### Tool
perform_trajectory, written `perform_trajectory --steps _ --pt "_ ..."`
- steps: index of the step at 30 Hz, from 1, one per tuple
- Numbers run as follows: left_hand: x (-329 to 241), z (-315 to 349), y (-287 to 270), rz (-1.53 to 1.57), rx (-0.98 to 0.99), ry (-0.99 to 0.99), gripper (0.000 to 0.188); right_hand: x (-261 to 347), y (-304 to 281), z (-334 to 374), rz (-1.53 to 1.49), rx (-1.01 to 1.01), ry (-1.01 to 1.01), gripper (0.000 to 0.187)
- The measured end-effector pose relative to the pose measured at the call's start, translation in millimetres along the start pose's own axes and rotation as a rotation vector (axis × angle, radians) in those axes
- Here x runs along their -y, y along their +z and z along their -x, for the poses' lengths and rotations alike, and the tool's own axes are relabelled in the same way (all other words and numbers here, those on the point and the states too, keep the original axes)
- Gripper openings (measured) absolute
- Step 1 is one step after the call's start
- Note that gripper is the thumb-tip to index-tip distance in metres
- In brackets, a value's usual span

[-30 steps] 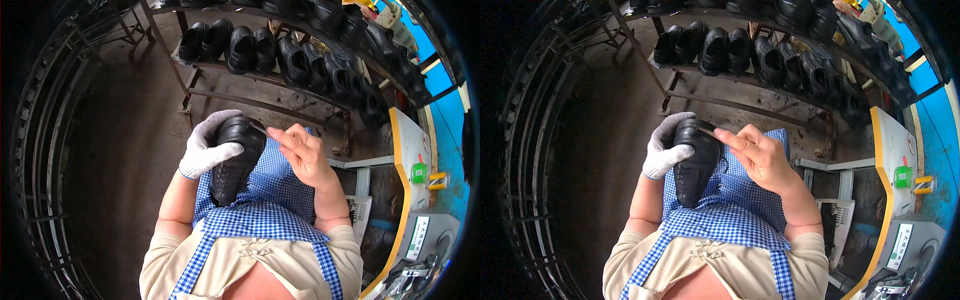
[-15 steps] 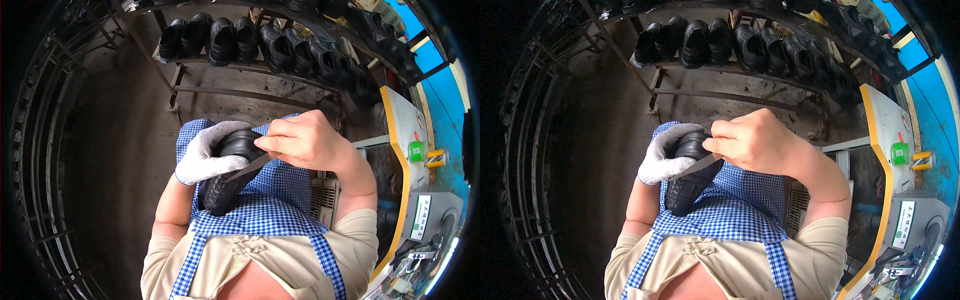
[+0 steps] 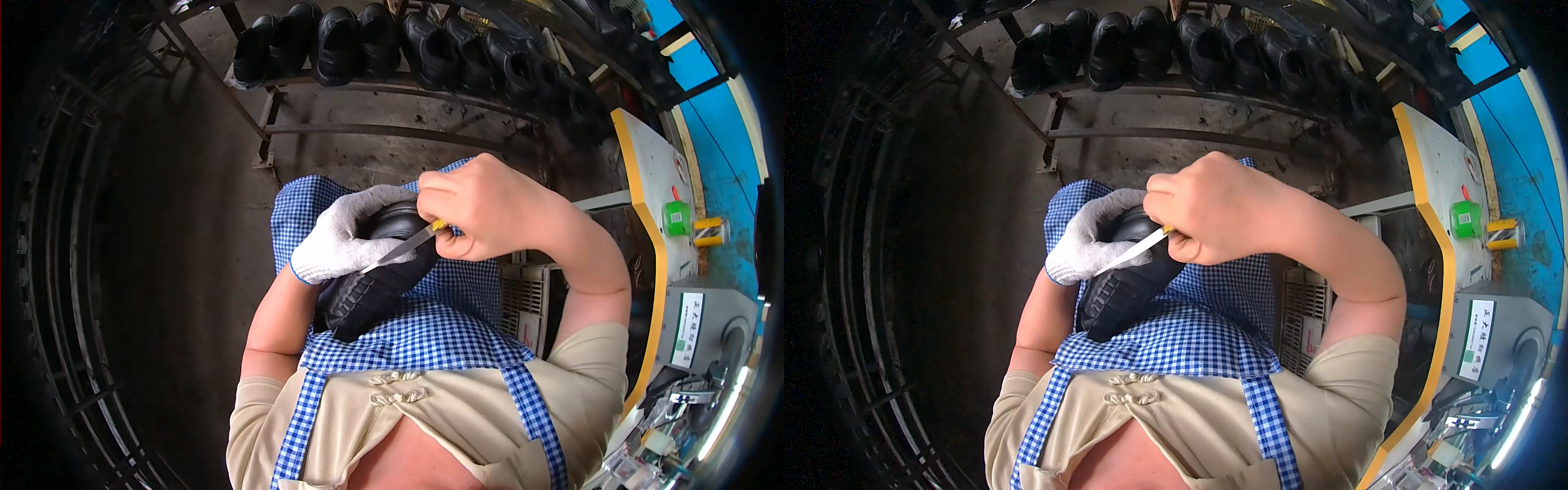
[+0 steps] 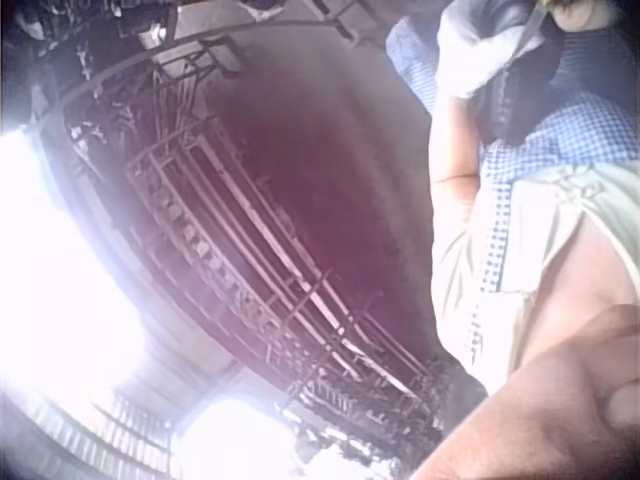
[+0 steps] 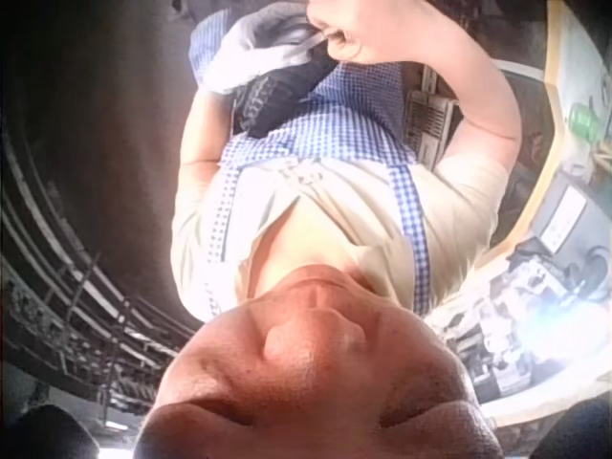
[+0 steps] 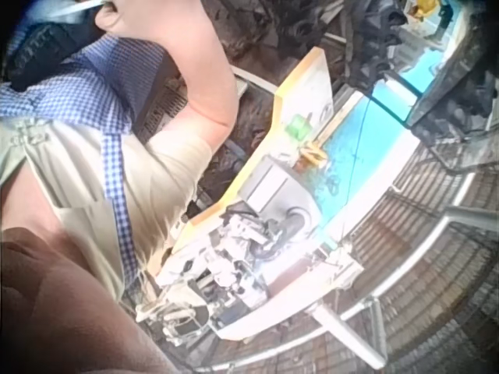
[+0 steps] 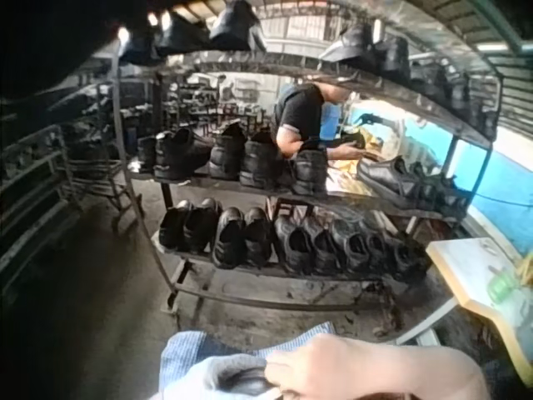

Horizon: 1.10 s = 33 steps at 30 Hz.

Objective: The person uses a small metal tool to scrape and clean the seams and edges of black shoes. They handle the shoes one at a time, picking them up from a nearby rack, performing the scraping action, and then placing them back on the rack.

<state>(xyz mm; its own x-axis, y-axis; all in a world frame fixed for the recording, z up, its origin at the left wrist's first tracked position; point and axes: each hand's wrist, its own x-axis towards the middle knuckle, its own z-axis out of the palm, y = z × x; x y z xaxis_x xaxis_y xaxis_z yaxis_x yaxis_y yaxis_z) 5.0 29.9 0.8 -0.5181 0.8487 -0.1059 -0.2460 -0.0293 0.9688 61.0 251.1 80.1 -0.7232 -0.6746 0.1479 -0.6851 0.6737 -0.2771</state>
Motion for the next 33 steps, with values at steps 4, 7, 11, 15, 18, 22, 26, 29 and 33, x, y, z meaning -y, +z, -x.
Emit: perform_trajectory --steps 4,7,11,15,18,22,26,29,33 --pt "0 0 -1 -0.113 0.002 0.063 0.071 -15 10 4 -0.447 -0.089 0.044 0.016" --pt "2 2 -4 -0.045 0.012 0.078 0.071 -26 17 11 -0.589 -0.131 0.128 0.016" --pt "-1 4 -6 -0.044 -0.034 0.050 0.073 -16 21 15 -0.536 -0.284 0.070 0.019" --pt "3 4 -6 -0.006 -0.022 0.013 0.075 -7 9 16 -0.286 -0.269 -0.026 0.021" --pt "1 3 -3 -0.027 0.008 0.014 0.074 3 -5 16 -0.138 -0.146 -0.024 0.019" --pt "-2 -1 5 -0.046 0.040 0.022 0.074 18 -20 12 0.027 0.075 0.008 0.017" --pt "2 -2 7 -0.077 0.033 0.045 0.073 23 -19 7 0.074 0.134 0.028 0.020" --pt "-1 -1 6 -0.087 0.035 0.034 0.072 17 -12 7 0.025 0.084 0.027 0.020" --pt "-1 1 3 -0.079 0.057 0.033 0.070 1 -1 12 -0.246 -0.028 0.042 0.017"
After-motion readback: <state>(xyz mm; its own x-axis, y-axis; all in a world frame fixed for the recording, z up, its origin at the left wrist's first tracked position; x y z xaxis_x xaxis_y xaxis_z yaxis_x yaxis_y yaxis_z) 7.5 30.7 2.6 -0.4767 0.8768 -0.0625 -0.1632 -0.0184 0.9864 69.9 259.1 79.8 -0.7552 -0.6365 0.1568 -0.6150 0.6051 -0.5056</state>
